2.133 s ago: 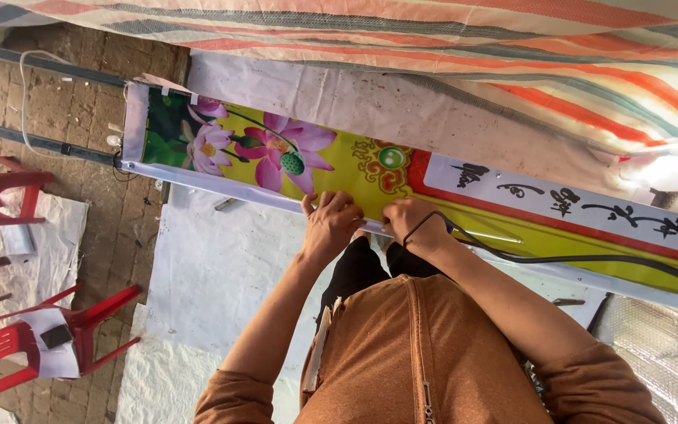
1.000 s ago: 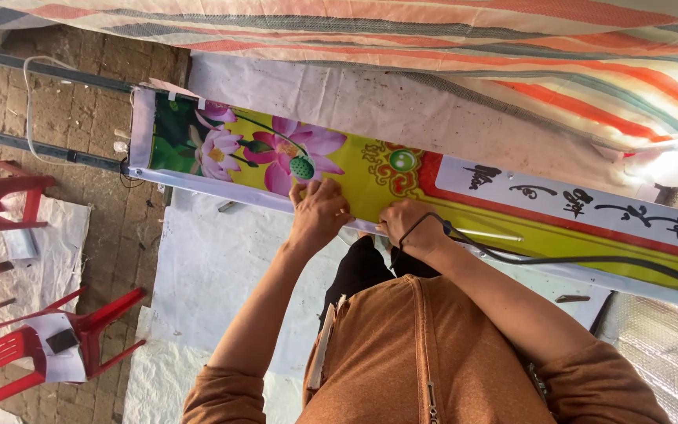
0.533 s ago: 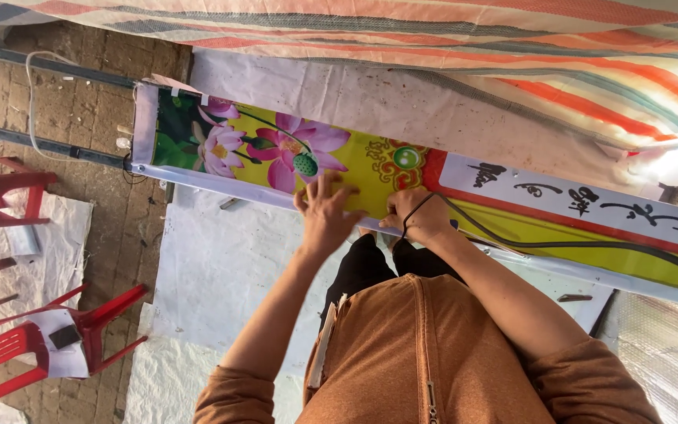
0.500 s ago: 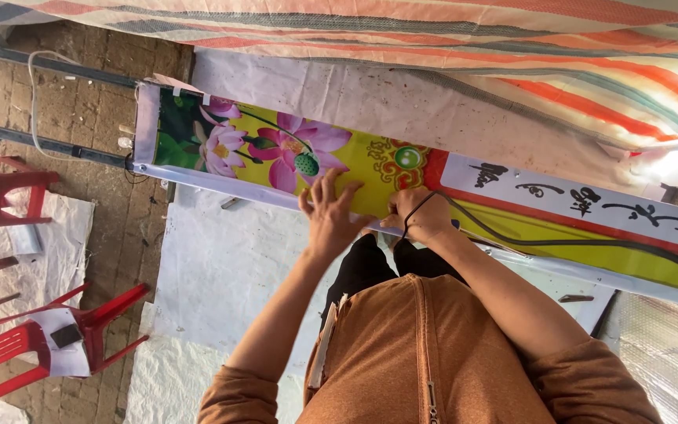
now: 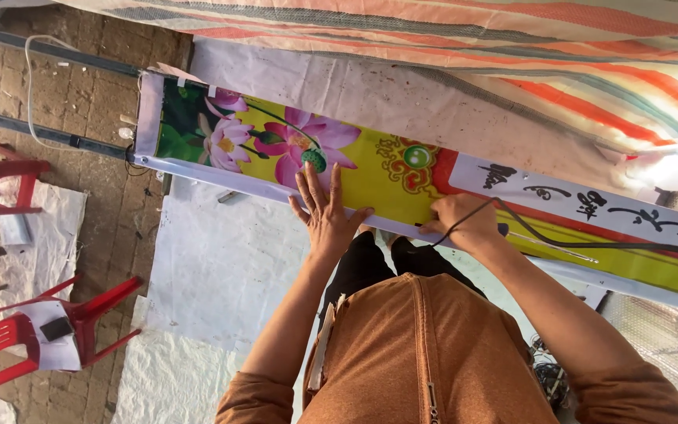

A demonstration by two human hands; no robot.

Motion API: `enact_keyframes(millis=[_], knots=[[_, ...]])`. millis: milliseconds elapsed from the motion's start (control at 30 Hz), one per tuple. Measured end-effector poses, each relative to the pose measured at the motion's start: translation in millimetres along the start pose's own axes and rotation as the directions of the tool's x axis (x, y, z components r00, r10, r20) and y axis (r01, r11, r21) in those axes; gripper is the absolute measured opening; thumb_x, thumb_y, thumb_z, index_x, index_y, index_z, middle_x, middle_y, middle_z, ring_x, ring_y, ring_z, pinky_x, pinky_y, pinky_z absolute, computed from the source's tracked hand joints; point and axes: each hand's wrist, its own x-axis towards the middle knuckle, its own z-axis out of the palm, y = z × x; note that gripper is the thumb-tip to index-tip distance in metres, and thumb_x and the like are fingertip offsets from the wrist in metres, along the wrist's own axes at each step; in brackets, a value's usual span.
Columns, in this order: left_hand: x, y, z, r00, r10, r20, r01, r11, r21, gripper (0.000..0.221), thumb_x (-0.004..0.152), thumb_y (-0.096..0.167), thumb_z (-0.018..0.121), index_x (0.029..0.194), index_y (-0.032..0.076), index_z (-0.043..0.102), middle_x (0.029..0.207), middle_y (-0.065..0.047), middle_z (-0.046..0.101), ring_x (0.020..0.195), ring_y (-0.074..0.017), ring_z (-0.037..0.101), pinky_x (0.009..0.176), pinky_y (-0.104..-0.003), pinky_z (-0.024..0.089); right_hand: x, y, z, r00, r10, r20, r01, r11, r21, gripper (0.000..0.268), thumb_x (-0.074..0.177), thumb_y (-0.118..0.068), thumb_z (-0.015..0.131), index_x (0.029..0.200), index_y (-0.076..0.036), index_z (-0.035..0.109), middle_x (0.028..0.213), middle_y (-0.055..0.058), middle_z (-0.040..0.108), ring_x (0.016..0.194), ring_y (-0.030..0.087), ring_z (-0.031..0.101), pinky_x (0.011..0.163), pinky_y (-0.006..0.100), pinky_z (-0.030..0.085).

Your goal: Assembling a decorative sign by heat-sealing a printed banner to a metal frame and installing internal components.

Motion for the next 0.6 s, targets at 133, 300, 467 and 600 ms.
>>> enact_keyframes(millis=[133, 300, 467, 600], knots=[[5, -11, -2, 0.999, -0.042, -0.032, 0.042, 0.999, 0.007, 0.121, 0.072, 0.057, 0.086, 0.166, 0.032, 0.014, 0.171, -0.020, -0.011, 0.156, -0.0434, -0.017, 0.114, -0.076, -0.004, -11, -4, -14, 0.999, -0.026, 0.026, 0.023, 0.996, 0.091, 0.036, 0.085, -0.044, 0.073, 0.093, -0.009, 0.076, 0.086, 0.015, 0.077, 0.095, 0.038, 0.074, 0.081, 0.045, 0.059], [15, -20, -25, 0.994, -0.099, -0.039, 0.100, 0.994, 0.035, 0.126, 0.069, 0.057, 0.088, 0.167, 0.031, 0.014, 0.171, -0.022, -0.011, 0.155, -0.0438, -0.017, 0.114, -0.076, -0.005, 5, -6, 25, 0.983, -0.125, -0.133, 0.130, 0.991, 0.029, 0.027, 0.080, -0.045, 0.078, 0.085, -0.019, 0.072, 0.082, 0.009, 0.074, 0.091, 0.032, 0.075, 0.078, 0.041, 0.060], [20, -24, -35, 0.990, -0.137, -0.020, 0.137, 0.990, 0.012, 0.128, 0.065, 0.060, 0.089, 0.167, 0.031, 0.016, 0.171, -0.021, -0.011, 0.156, -0.0434, -0.016, 0.115, -0.076, -0.004, 26, -81, -10, 0.978, -0.162, -0.128, 0.188, 0.954, 0.235, 0.034, 0.088, -0.045, 0.069, 0.082, -0.012, 0.069, 0.082, 0.016, 0.071, 0.090, 0.041, 0.072, 0.077, 0.047, 0.058], [20, -23, -38, 0.989, -0.150, 0.015, 0.149, 0.988, 0.034, 0.125, 0.068, 0.063, 0.085, 0.166, 0.030, 0.015, 0.170, -0.022, -0.012, 0.155, -0.0448, -0.016, 0.115, -0.077, -0.003, 65, -93, 2, 0.984, -0.150, -0.096, 0.159, 0.982, 0.098, 0.044, 0.086, -0.053, 0.074, 0.080, -0.010, 0.067, 0.073, 0.013, 0.069, 0.080, 0.036, 0.073, 0.068, 0.045, 0.058]])
